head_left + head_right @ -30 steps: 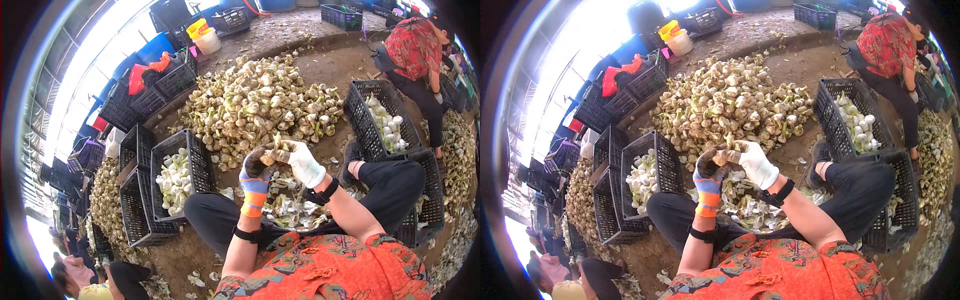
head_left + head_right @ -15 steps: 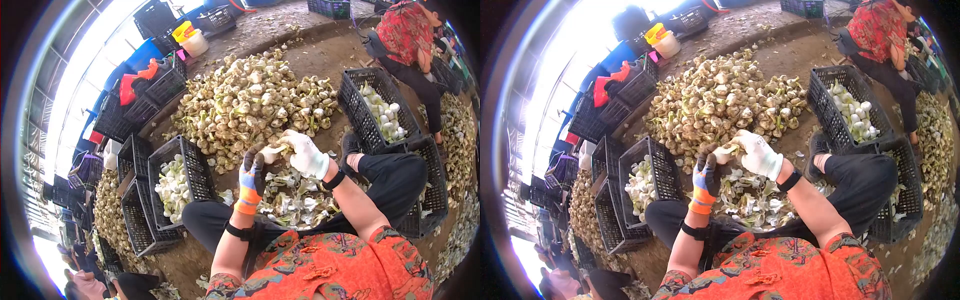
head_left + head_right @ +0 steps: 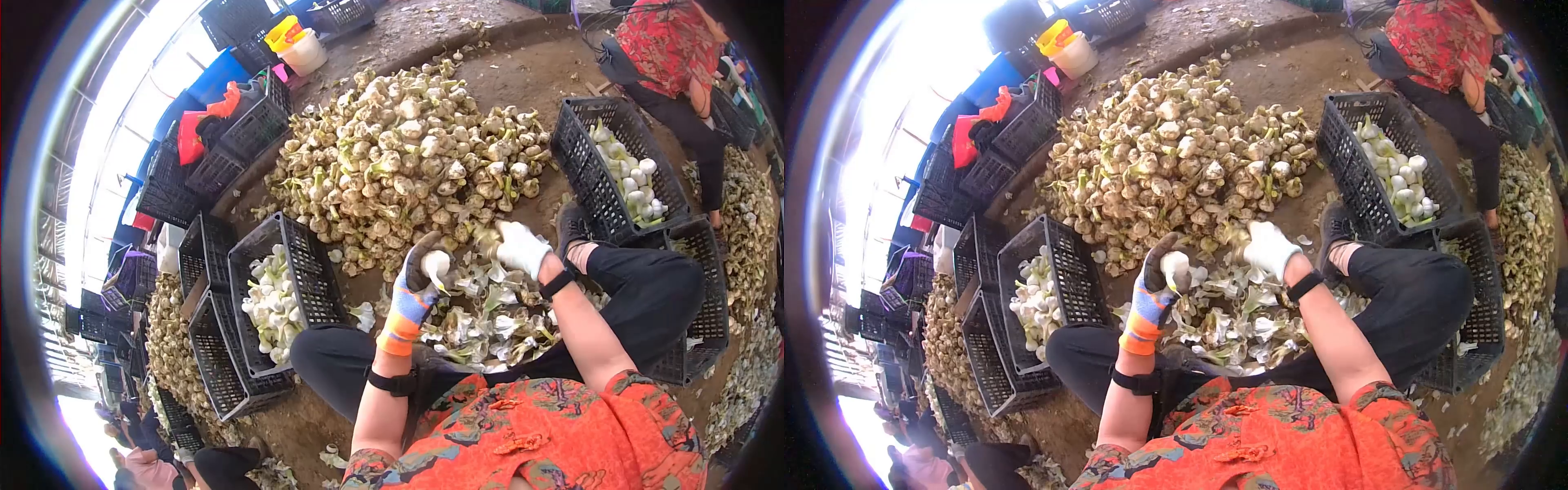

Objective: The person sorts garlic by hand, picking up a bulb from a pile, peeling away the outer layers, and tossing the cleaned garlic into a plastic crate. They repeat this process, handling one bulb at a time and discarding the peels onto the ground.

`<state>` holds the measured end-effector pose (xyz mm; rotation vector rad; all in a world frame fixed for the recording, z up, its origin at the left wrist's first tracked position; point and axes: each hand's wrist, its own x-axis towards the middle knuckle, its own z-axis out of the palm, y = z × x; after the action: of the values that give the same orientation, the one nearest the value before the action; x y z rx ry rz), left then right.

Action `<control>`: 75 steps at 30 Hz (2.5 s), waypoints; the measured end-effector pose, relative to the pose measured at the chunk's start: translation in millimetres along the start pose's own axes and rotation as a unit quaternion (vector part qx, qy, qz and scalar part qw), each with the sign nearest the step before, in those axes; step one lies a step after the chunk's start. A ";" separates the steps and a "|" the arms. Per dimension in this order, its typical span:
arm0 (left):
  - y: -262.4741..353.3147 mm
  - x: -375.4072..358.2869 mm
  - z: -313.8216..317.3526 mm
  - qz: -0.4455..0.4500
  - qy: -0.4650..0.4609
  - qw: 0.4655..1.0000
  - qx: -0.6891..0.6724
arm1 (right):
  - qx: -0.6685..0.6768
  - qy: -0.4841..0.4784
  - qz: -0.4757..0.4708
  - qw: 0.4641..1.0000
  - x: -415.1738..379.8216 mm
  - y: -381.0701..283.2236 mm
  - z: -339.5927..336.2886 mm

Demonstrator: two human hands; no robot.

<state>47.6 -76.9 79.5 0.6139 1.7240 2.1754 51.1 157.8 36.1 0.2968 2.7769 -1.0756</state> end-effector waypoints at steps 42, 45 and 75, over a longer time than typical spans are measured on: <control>-18.4 -26.7 -116.8 0.093 0.305 0.827 -0.464 | -0.036 -0.039 -0.016 0.998 46.8 -20.8 82.7; 30.9 -31.8 -139.4 0.139 0.325 0.778 -0.519 | 0.024 0.116 -0.050 0.992 111.6 -39.3 101.8; -18.7 -1.7 -24.7 0.167 0.215 0.957 0.101 | 0.645 -0.137 -0.107 0.744 -33.1 -135.2 8.6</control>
<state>36.1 -94.1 56.4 0.5385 2.2256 2.5282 51.9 49.9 124.4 -0.0791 1.3687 -2.6482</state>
